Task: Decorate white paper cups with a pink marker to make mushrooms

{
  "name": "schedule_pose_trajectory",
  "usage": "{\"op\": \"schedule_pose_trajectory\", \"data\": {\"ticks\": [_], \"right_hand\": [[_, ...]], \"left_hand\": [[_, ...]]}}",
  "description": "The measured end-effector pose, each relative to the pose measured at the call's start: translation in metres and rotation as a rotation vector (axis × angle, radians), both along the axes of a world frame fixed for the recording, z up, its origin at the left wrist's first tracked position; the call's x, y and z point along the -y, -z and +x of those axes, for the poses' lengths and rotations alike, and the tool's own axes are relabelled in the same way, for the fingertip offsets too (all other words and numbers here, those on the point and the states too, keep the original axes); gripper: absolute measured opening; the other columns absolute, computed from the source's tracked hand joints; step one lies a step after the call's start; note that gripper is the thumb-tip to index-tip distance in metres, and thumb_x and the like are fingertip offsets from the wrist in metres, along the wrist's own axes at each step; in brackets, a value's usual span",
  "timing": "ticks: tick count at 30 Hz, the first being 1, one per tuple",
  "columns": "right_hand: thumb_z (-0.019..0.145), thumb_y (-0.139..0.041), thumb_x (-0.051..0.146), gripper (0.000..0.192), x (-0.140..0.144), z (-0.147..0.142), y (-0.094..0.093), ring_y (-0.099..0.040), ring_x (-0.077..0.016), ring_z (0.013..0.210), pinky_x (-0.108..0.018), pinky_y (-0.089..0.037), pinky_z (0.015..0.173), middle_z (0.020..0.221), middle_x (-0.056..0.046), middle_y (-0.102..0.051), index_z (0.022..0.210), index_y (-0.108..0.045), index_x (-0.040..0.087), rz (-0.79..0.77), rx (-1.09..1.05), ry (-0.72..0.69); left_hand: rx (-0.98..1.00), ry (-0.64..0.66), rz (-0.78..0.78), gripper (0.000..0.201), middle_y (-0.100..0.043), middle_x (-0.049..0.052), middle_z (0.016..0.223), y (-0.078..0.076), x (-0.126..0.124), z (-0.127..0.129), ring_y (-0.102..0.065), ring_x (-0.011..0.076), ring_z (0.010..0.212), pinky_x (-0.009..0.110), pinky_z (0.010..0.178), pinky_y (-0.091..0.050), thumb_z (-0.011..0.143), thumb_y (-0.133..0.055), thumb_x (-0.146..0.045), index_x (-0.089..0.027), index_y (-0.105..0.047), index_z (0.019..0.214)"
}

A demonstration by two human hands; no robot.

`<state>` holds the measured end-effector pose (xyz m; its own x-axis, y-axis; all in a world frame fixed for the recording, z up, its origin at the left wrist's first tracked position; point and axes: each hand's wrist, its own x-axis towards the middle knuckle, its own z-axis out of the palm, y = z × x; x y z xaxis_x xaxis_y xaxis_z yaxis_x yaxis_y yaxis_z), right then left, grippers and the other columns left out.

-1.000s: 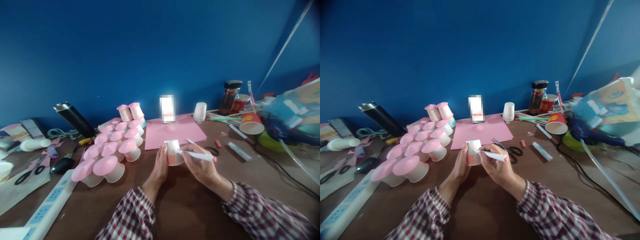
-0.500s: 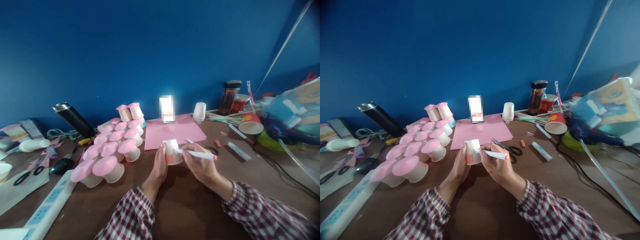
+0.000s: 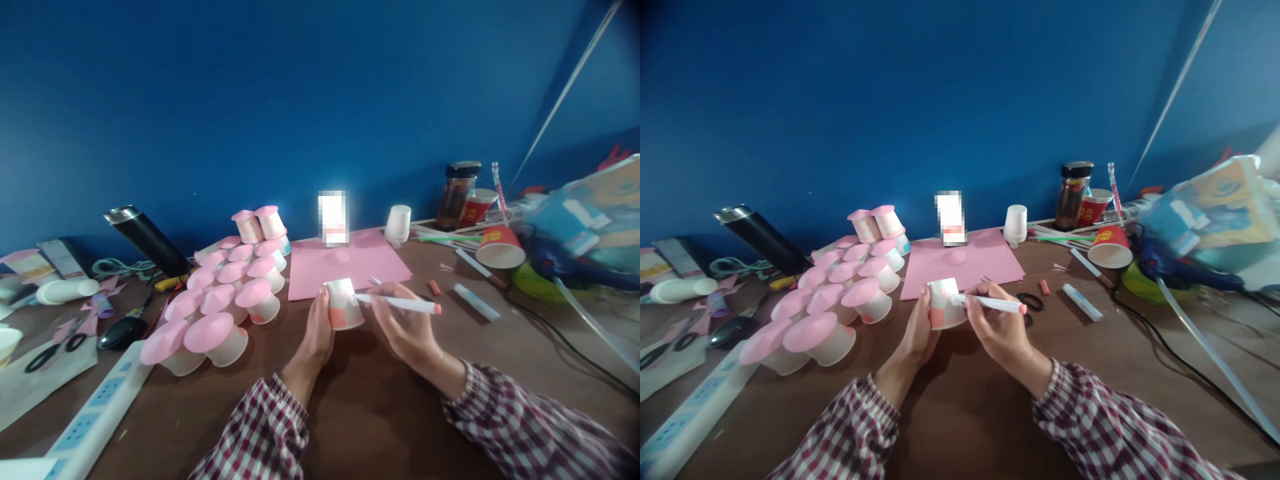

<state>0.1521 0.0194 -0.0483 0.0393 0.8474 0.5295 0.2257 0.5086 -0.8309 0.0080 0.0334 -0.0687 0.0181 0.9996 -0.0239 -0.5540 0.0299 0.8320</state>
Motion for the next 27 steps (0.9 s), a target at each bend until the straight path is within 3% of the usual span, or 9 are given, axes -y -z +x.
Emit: {"op": "schedule_pose_trajectory", "data": {"ticks": [5, 11, 16, 20, 27], "right_hand": [[0.089, -0.055, 0.032, 0.013, -0.005, -0.002, 0.001, -0.062, -0.0144, 0.068, -0.024, -0.051, 0.060, 0.079, -0.003, -0.065, 0.090, -0.059, 0.020, 0.009, -0.114, 0.055], [0.090, -0.053, 0.032, 0.017, -0.006, -0.003, 0.003, -0.060, -0.0150, 0.070, -0.025, -0.050, 0.063, 0.088, -0.005, -0.064, 0.099, -0.060, 0.020, 0.063, 0.023, 0.101], [0.093, -0.048, 0.026, 0.019, -0.009, -0.002, 0.006, -0.063, -0.0193, 0.092, -0.030, -0.051, 0.082, 0.102, -0.008, -0.065, 0.108, -0.058, 0.020, 0.086, 0.105, 0.034], [0.092, -0.046, 0.020, 0.025, -0.014, -0.001, 0.012, -0.063, -0.0218, 0.102, -0.034, -0.051, 0.089, 0.109, -0.008, -0.065, 0.115, -0.056, 0.023, 0.097, 0.278, 0.005], [0.082, -0.055, 0.017, 0.055, -0.016, 0.001, 0.017, -0.056, -0.0299, 0.114, -0.044, -0.051, 0.090, 0.122, -0.015, -0.056, 0.134, -0.039, 0.019, 0.075, 0.609, 0.064]], "left_hand": [[0.150, 0.066, -0.134, 0.049, -0.071, 0.011, 0.100, -0.010, 0.002, -0.004, -0.063, 0.0265, 0.103, 0.038, 0.093, -0.046, 0.085, -0.053, -0.053, -0.010, -0.065, 0.105], [0.295, 0.177, -0.245, 0.043, -0.072, 0.011, 0.091, -0.019, -0.001, -0.014, -0.068, 0.0221, 0.082, 0.035, 0.076, -0.054, 0.090, -0.044, -0.047, -0.012, -0.065, 0.103], [0.383, 0.191, -0.252, 0.046, -0.072, 0.012, 0.091, -0.020, -0.001, -0.018, -0.068, 0.0222, 0.080, 0.034, 0.071, -0.054, 0.089, -0.044, -0.050, -0.010, -0.065, 0.102], [0.428, 0.204, -0.233, 0.056, -0.072, 0.014, 0.091, -0.021, 0.001, -0.020, -0.069, 0.0240, 0.081, 0.036, 0.075, -0.054, 0.086, -0.044, -0.058, -0.009, -0.064, 0.105], [0.419, 0.120, -0.239, 0.041, -0.072, 0.015, 0.091, -0.024, 0.000, -0.021, -0.070, 0.0242, 0.078, 0.037, 0.073, -0.055, 0.085, -0.055, -0.046, -0.011, -0.063, 0.104]]}}
